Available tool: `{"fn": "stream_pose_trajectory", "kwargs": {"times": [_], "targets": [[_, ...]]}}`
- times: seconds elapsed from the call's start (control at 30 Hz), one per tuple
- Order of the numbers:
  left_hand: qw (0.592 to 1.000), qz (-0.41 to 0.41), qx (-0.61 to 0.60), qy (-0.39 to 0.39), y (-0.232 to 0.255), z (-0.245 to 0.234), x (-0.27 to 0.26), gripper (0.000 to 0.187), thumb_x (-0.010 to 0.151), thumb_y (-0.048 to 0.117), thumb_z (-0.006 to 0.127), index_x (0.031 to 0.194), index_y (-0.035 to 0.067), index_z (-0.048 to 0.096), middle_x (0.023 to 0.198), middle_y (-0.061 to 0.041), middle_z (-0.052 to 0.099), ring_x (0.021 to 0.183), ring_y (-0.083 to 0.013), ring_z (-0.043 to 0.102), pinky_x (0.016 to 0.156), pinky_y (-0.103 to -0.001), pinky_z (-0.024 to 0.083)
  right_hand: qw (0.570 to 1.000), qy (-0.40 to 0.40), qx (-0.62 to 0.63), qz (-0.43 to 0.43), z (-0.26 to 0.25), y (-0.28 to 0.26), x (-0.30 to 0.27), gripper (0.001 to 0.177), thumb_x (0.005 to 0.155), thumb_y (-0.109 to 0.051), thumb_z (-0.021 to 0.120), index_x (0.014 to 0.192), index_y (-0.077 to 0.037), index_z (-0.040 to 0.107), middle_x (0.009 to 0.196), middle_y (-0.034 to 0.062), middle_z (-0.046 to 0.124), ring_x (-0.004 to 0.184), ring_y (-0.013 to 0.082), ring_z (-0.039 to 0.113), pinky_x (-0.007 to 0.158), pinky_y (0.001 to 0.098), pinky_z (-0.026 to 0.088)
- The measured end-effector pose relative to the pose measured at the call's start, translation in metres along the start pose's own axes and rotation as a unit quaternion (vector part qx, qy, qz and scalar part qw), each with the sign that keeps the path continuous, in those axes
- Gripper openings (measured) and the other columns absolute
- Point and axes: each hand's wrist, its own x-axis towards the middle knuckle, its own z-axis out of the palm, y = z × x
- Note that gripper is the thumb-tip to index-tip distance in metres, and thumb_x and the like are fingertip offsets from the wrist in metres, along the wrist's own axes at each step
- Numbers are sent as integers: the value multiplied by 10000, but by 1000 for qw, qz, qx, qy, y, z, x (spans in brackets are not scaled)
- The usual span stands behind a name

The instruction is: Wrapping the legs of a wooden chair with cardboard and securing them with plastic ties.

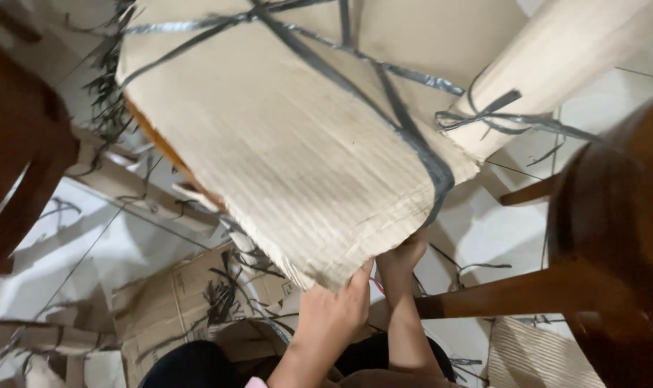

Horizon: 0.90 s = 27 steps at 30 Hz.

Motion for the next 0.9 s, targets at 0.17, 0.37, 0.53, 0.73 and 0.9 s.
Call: {"fn": "stream_pose_trajectory", "kwargs": {"times": [0.17,0.37,0.53,0.73,0.9], "targets": [[998,-45,11,-45,-12,-13,4,521,827,157,601,1338,52,596,1012,-40,737,717,-300,665,667,-430,488,999,-44,12,-2,21,-4,-12,618,771,-3,784,1329,26,519,1010,97,681,867,163,668,750,263,562],[990,-112,-4,-89,-38,-9,-17,472,803,156,660,1274,152,642,976,-43,681,778,-256,702,607,-389,526,991,-72,-89,-65,44,1,-27,677,756,-40,816,1340,32,482,1152,123,678,950,186,656,802,272,521],[992,-98,17,-80,-54,-16,-15,560,819,187,642,1371,121,571,1160,-56,648,879,-231,669,739,-382,479,986,-89,-110,-84,51,11,-34,601,715,71,756,1255,39,493,1038,114,653,831,176,620,738,277,519],[991,-102,7,-91,-71,-20,-15,511,829,206,642,1325,120,555,1159,-80,644,949,-251,671,796,-431,462,986,-103,-103,-85,63,9,-38,596,728,37,744,1268,29,491,1075,137,665,870,210,655,781,316,550],[991,-100,35,-85,-86,-25,-11,656,832,221,621,1456,78,478,1345,-138,578,1008,-298,648,878,-488,439,990,-115,-74,-46,76,19,-41,507,703,120,673,1167,31,487,976,122,608,770,173,580,670,295,518]]}}
